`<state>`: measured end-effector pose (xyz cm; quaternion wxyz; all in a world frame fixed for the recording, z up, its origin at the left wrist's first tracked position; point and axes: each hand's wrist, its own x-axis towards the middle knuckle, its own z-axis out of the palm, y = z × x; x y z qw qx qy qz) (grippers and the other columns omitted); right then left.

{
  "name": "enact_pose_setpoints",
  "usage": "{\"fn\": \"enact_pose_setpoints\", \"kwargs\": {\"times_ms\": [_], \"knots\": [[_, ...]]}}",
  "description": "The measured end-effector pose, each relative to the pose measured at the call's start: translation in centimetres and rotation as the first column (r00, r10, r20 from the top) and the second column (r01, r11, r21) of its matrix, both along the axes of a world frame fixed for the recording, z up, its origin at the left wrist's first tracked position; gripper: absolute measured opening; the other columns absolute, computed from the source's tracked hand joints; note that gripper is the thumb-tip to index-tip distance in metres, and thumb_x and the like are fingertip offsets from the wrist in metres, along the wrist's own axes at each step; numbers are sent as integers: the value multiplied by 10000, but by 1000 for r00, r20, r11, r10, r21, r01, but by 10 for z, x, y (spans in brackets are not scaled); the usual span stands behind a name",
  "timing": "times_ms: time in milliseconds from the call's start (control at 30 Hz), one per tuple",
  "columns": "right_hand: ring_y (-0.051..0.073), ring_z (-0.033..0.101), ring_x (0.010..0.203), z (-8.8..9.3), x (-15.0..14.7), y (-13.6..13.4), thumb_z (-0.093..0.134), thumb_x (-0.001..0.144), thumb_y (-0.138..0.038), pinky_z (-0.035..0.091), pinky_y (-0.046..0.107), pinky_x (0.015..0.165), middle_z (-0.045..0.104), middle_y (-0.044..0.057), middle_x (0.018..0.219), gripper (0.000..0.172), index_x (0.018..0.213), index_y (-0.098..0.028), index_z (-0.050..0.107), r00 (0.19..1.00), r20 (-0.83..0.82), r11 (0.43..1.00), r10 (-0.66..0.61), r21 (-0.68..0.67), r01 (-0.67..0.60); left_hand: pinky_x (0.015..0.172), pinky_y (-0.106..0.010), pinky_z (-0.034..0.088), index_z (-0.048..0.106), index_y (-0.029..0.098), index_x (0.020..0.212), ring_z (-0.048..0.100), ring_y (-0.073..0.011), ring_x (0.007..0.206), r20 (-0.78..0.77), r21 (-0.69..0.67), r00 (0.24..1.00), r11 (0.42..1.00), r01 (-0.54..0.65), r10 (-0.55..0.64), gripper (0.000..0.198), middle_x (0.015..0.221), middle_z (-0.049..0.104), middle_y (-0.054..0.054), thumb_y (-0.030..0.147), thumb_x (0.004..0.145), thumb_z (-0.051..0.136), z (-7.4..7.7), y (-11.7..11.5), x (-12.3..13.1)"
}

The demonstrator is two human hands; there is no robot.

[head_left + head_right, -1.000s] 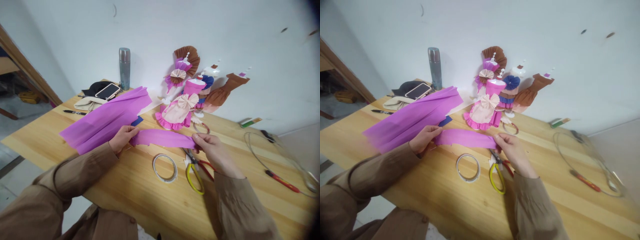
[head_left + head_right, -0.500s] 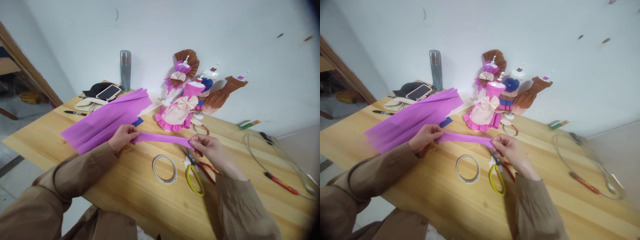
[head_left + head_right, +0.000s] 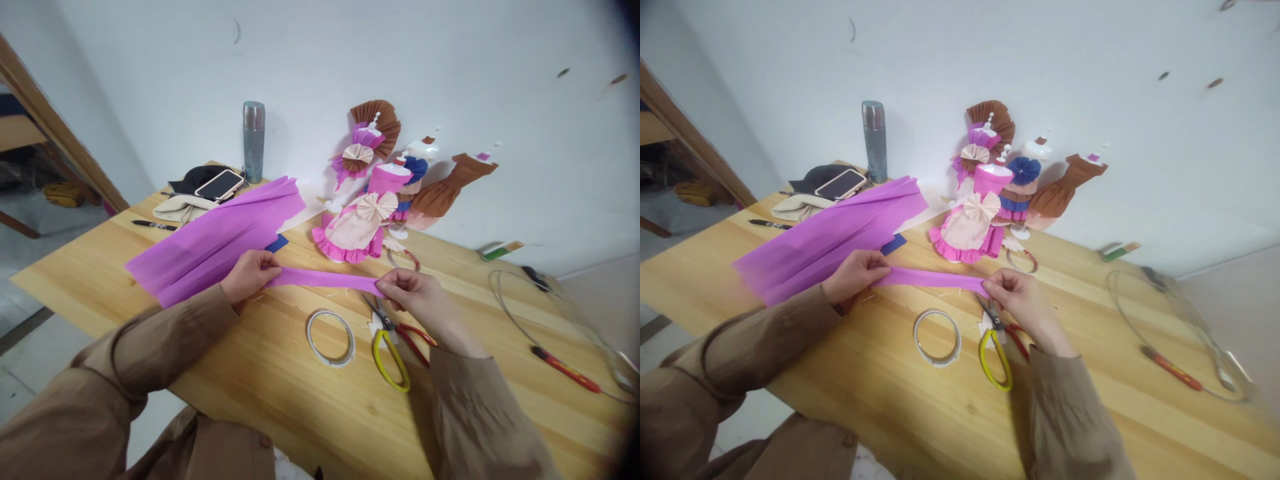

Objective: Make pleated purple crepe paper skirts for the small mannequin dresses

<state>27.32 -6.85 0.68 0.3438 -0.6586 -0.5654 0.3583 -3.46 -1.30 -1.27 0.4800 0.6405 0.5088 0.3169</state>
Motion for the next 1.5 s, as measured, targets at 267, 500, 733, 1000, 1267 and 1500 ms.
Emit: {"fn": "enact_pose_setpoints", "kwargs": {"times_ms": [267,500,733,1000,1267,1500], "knots": [[127,466,496,-29,-6,14,667,691,-463,334,259,494,575,2,532,280,660,-186,643,963,136,952,-235,233,199,559,-216,331,682,137,688,473,-106,573,-189,250,978,968,-36,85,160,578,591,11,250,784,625,-5,17,4],[140,513,467,-37,20,34,654,670,-454,386,270,487,587,0,522,267,683,-189,625,953,75,928,-292,264,264,714,-267,394,718,153,750,562,-172,764,-509,472,860,848,244,36,106,812,701,-58,200,779,628,40,61,38],[129,502,460,-37,29,54,654,642,-403,363,262,486,560,-19,493,223,665,-184,621,945,70,921,-321,256,294,691,-272,390,729,120,775,568,-174,740,-522,409,852,891,197,51,114,809,700,-89,164,778,624,25,95,64],[124,473,458,-29,28,42,678,633,-408,339,260,474,562,-13,493,237,677,-179,636,963,31,945,-267,205,255,609,-247,345,691,121,671,512,-127,625,-471,360,882,908,215,-22,97,630,620,-20,155,741,633,28,91,54],[108,479,475,-16,1,-25,708,672,-436,376,249,485,579,-9,527,269,686,-178,632,987,-130,990,-90,94,102,488,-220,389,669,134,667,512,-109,460,-279,30,888,921,388,-365,118,502,569,5,203,734,601,25,52,-1],[90,436,456,-11,-43,-41,721,694,-416,330,234,466,547,-20,499,270,637,-187,590,969,-245,998,24,70,-7,1003,-383,475,707,146,947,614,-221,1089,-484,611,872,740,282,68,283,1116,692,-112,84,843,451,10,11,6]]}}
